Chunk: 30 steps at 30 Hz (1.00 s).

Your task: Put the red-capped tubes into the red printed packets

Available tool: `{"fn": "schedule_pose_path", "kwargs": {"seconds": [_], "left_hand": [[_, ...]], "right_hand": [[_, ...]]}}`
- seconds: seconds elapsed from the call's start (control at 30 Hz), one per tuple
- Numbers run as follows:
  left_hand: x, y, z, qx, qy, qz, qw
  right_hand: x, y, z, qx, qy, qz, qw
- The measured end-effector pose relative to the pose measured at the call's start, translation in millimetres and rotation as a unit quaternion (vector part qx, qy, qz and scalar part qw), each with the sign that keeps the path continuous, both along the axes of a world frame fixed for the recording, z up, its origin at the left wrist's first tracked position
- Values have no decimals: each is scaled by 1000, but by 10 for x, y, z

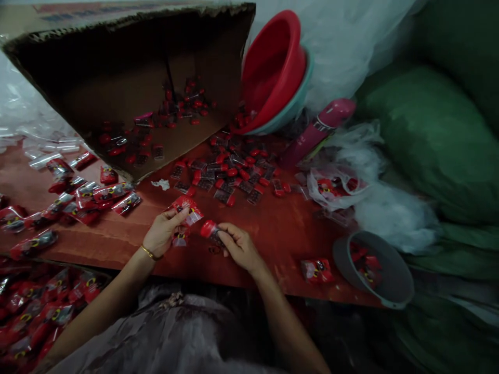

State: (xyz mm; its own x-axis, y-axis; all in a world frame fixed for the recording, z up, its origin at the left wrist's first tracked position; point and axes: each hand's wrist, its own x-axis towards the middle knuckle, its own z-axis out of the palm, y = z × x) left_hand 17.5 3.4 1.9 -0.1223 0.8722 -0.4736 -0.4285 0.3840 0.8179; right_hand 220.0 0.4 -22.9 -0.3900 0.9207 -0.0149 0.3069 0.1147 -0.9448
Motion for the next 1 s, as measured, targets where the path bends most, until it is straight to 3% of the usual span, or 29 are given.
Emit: {"fn": "schedule_pose_path", "kwargs": {"seconds": [0.07,0.2,0.63,0.87,1.0], "left_hand": [[52,-16,0,6,12,-32,999],[103,-37,26,16,18,-81,996],[101,-63,50,-11,-3,-85,996],[96,-95,-22,71,95,-126,985],[105,-108,-22,79,105,-114,985]], "right_hand": [[-32,-93,57,-32,33,-7,999],[-81,-131,139,1,15,-23,1000],[-120,-203,130,-15,30,-41,999],[-123,-219,127,-14,28,-35,999],[-134,-232,75,4,26,-78,997]]}}
